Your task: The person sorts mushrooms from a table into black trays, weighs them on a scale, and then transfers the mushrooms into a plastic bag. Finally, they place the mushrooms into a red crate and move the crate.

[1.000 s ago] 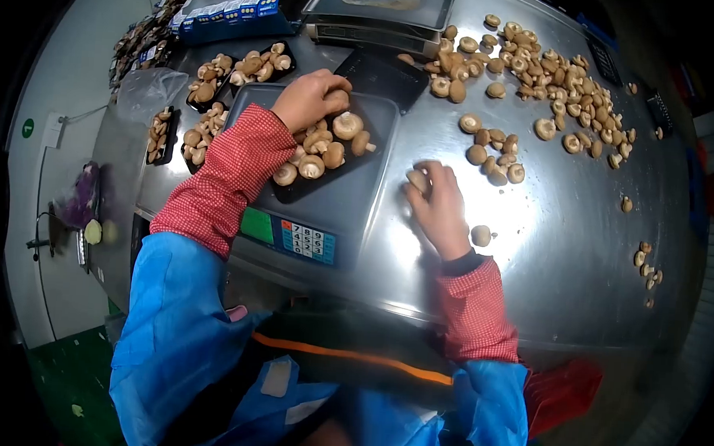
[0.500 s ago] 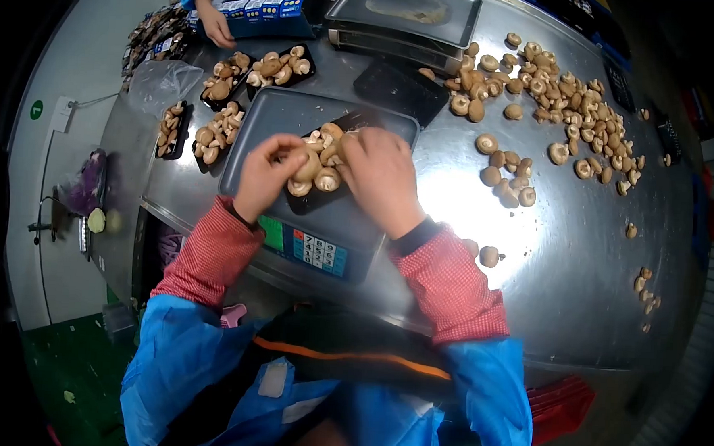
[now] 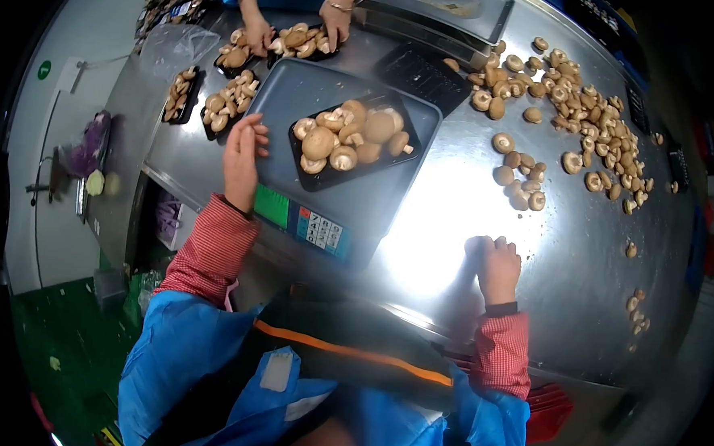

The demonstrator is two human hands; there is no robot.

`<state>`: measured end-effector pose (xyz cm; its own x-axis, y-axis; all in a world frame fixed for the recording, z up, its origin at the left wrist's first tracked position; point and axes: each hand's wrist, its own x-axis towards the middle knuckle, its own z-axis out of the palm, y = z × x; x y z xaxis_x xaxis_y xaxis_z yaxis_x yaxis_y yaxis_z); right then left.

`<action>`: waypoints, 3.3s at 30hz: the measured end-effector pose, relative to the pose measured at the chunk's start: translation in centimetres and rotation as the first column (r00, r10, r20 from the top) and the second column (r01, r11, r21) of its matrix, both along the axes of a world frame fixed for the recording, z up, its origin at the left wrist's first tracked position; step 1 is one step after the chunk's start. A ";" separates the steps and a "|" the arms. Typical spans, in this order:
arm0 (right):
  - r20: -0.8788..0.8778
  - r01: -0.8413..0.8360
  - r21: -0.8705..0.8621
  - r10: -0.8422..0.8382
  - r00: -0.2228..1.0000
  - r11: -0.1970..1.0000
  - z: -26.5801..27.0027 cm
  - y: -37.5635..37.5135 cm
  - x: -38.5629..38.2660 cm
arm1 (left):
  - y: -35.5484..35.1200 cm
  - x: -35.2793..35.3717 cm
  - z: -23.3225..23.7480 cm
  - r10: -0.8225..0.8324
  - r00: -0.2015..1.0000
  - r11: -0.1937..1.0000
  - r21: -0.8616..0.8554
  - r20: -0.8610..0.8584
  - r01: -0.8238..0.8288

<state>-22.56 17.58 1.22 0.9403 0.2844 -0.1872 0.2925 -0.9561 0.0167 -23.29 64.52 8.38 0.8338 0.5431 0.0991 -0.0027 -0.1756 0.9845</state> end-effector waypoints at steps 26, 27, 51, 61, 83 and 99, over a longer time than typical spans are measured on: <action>-0.244 0.224 0.963 0.124 0.962 0.152 9.8 16.1 13.9 | -2.8 -1.4 1.3 -0.089 0.865 0.625 0.648 -0.495 0.435; -0.247 0.234 0.967 0.143 0.958 0.100 9.3 16.5 14.7 | -2.8 -1.3 1.2 -0.090 0.864 0.692 0.593 -0.495 0.412; -0.089 -0.195 0.584 0.301 0.949 0.788 -3.3 21.7 28.2 | 3.4 11.4 3.9 -0.195 0.979 0.830 -0.542 -0.058 0.133; -0.055 -0.224 0.620 0.327 0.944 0.752 -2.7 21.3 27.8 | 4.6 28.0 -0.6 -0.089 0.996 0.812 -0.578 0.009 0.078; 0.120 -0.328 0.712 0.353 0.928 0.621 -5.2 20.5 28.3 | 1.3 23.5 3.0 -0.358 0.933 0.782 -0.559 -0.039 0.277; -0.209 -0.089 0.707 0.328 0.921 0.702 -4.0 20.1 29.3 | 5.8 7.3 7.7 -0.333 0.930 0.887 -0.388 -0.155 0.252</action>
